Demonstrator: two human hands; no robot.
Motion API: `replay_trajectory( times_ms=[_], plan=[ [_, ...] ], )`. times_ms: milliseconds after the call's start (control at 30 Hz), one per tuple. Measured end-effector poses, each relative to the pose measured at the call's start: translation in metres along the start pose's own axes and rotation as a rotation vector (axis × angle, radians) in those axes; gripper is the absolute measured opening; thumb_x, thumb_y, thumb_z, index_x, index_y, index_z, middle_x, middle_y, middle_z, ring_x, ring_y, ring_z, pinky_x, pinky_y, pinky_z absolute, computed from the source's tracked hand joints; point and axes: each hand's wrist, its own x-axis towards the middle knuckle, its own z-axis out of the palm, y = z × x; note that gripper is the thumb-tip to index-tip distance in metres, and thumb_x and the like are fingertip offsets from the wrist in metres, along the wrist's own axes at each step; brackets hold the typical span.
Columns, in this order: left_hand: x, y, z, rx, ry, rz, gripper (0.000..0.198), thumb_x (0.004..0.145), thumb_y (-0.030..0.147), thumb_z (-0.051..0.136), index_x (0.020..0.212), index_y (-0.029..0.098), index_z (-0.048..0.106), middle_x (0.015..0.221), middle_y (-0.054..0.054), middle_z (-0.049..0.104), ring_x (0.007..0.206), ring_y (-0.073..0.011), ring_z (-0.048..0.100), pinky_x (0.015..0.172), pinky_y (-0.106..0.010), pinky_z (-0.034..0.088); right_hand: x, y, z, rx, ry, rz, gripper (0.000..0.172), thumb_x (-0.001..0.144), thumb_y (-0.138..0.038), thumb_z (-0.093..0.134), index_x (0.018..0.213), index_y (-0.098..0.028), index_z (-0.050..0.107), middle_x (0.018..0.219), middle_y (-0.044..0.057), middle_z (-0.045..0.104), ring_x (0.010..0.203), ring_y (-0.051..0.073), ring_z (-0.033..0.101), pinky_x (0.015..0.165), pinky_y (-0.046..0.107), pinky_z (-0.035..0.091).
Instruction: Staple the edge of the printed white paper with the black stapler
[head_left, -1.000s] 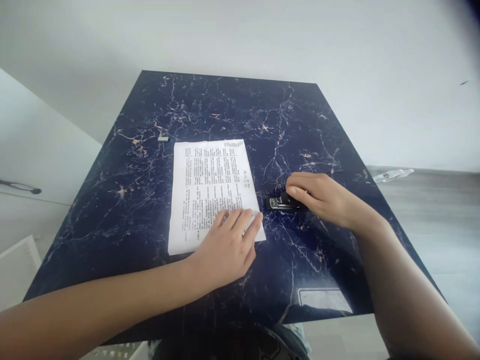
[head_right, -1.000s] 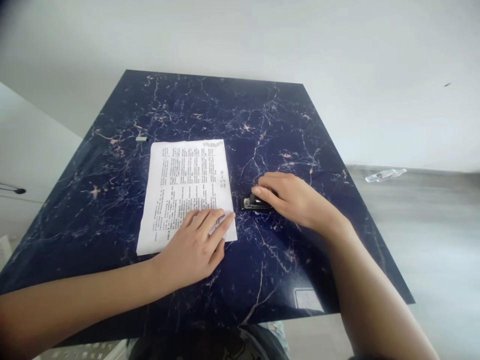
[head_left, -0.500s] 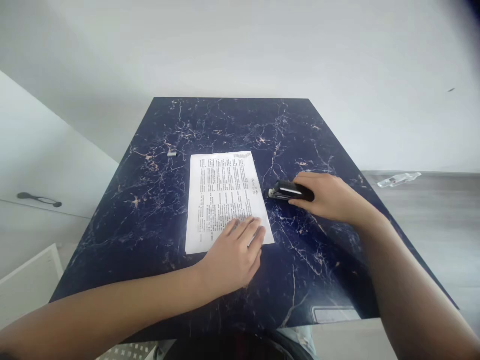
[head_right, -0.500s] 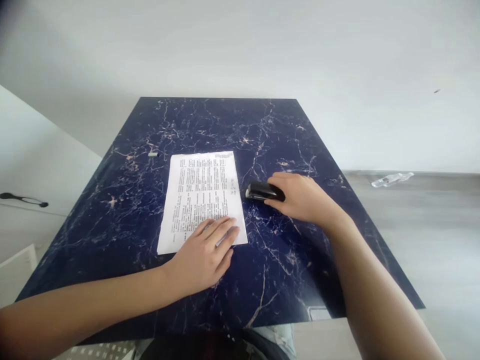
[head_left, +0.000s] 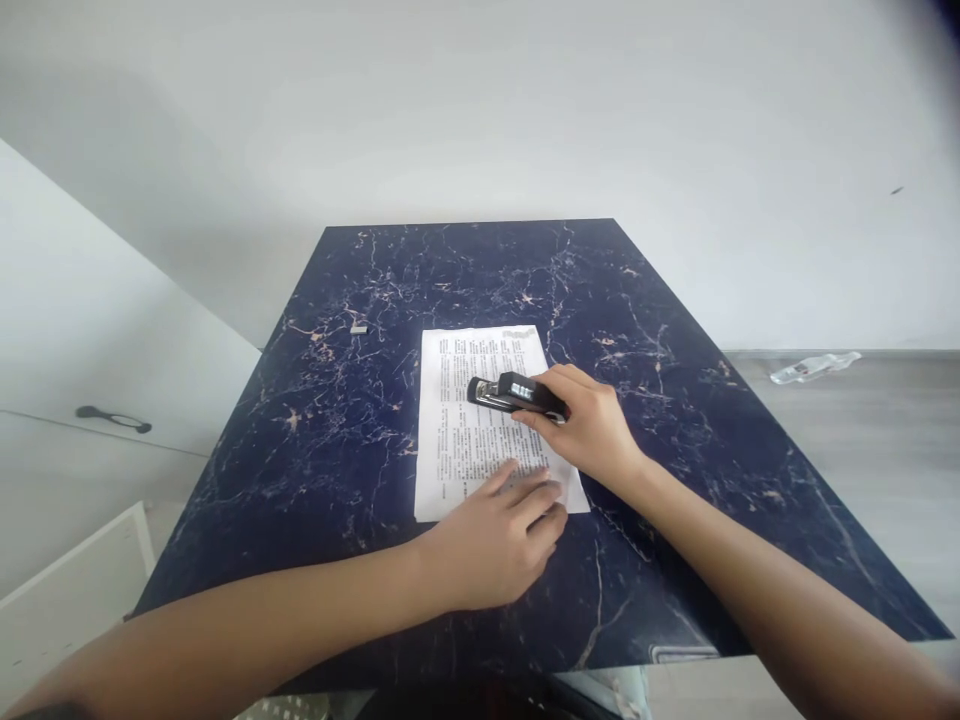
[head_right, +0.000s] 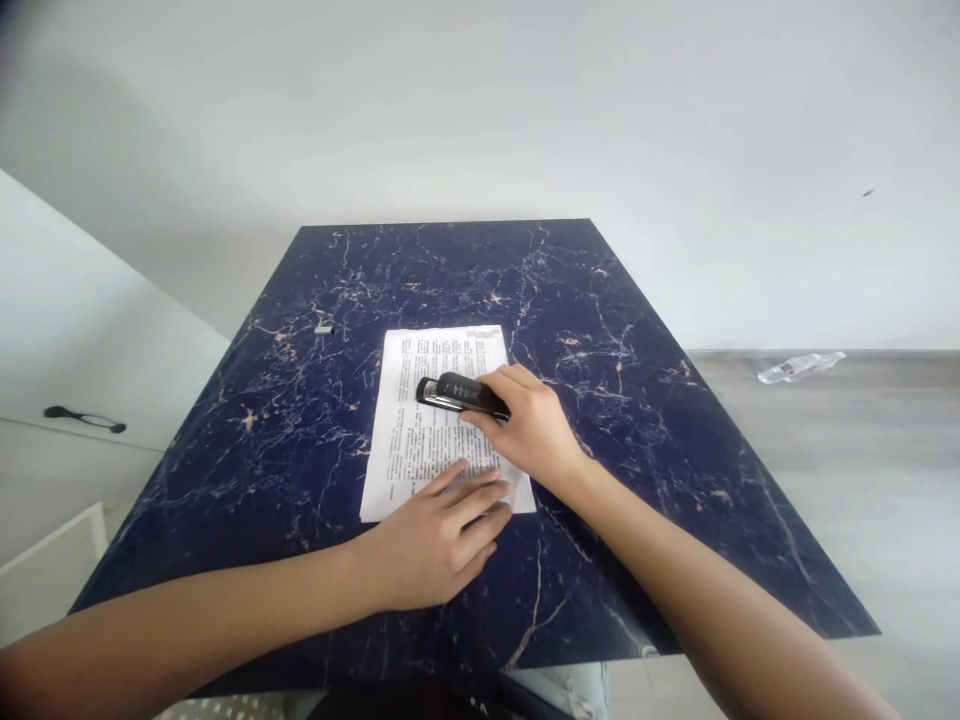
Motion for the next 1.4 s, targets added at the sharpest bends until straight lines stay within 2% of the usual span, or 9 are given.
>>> replay_trajectory(
  times_ms=[167,300,467,600,800,900,1033,1200,1400],
  plan=[
    [0.002,-0.002,-0.008,-0.038,0.040,0.047,0.038,0.104,0.023,0.044,0.136,0.015,0.062,0.140,-0.011,0.066,0.138,-0.0274,0.055,0.117,-0.051,0.042,-0.003,-0.006,0.011,0.024,-0.107,-0.033,0.019,0.094,-0.030,0.069,0.111,-0.023,0.067,0.098,0.008,0.069,0.093,0.025,0.063,0.080,0.039,0.052],
    [0.000,-0.010,-0.017,-0.146,0.309,0.066,0.027,0.097,0.018,0.051,0.119,0.016,0.067,0.112,-0.008,0.074,0.104,-0.0218,0.065,0.091,-0.041,0.051,-0.003,-0.002,0.021,0.025,-0.136,-0.037,0.024,0.095,-0.031,0.068,0.118,-0.024,0.069,0.102,0.009,0.069,0.098,0.027,0.064,0.085,0.041,0.053],
    [-0.003,-0.044,-0.029,-0.400,0.735,-0.284,0.019,0.097,0.015,0.048,0.100,0.023,0.065,0.088,-0.002,0.066,0.082,-0.0175,0.059,0.075,-0.035,0.048,0.006,0.007,0.005,0.088,-0.122,-0.005,0.034,0.092,-0.037,0.071,0.123,-0.024,0.070,0.109,0.009,0.072,0.096,0.026,0.066,0.084,0.042,0.054],
    [-0.003,-0.081,-0.030,-0.510,0.926,-0.646,0.020,0.102,0.024,0.048,0.091,0.023,0.065,0.088,-0.003,0.061,0.084,-0.0181,0.057,0.079,-0.036,0.046,0.011,0.017,-0.029,0.090,0.090,0.171,0.024,0.099,-0.036,0.057,0.110,-0.025,0.075,0.105,0.007,0.076,0.092,0.024,0.065,0.082,0.042,0.052],
    [-0.002,-0.104,-0.012,-0.877,1.004,-0.785,0.022,0.101,0.030,0.049,0.096,0.025,0.070,0.102,-0.005,0.066,0.100,-0.0208,0.061,0.094,-0.038,0.051,0.007,0.030,-0.037,0.059,0.051,0.188,0.020,0.092,-0.033,0.062,0.100,-0.025,0.078,0.090,0.005,0.074,0.079,0.021,0.062,0.076,0.040,0.049],
    [0.001,-0.099,-0.010,-0.988,0.959,-0.740,0.024,0.101,0.034,0.050,0.104,0.026,0.072,0.114,-0.007,0.067,0.113,-0.0229,0.062,0.106,-0.041,0.049,0.005,0.025,-0.032,0.122,-0.012,0.225,0.018,0.090,-0.036,0.066,0.097,-0.025,0.079,0.075,0.002,0.068,0.066,0.017,0.056,0.065,0.036,0.044],
    [0.004,-0.097,-0.011,-1.155,0.854,-0.700,0.030,0.103,0.041,0.050,0.119,0.028,0.072,0.132,-0.008,0.067,0.130,-0.0251,0.060,0.118,-0.046,0.044,0.000,0.011,-0.024,0.283,-0.160,0.415,0.026,0.092,-0.043,0.066,0.109,-0.027,0.079,0.049,-0.005,0.051,0.043,0.012,0.041,0.050,0.032,0.034],
    [0.003,-0.104,-0.006,-1.354,0.883,-0.780,0.035,0.105,0.044,0.046,0.118,0.027,0.073,0.136,-0.008,0.068,0.134,-0.0252,0.059,0.122,-0.048,0.041,-0.005,0.004,-0.009,0.624,-0.233,0.607,0.035,0.097,-0.043,0.061,0.123,-0.025,0.076,0.050,-0.003,0.060,0.039,0.013,0.050,0.053,0.034,0.044],
    [0.001,-0.106,-0.003,-1.355,1.032,-0.860,0.032,0.104,0.042,0.048,0.113,0.024,0.074,0.131,-0.008,0.071,0.132,-0.0230,0.062,0.124,-0.046,0.040,-0.005,0.008,-0.009,0.919,-0.305,0.742,0.041,0.093,-0.039,0.066,0.128,-0.021,0.074,0.063,0.004,0.070,0.048,0.017,0.060,0.052,0.035,0.048]
  ],
)
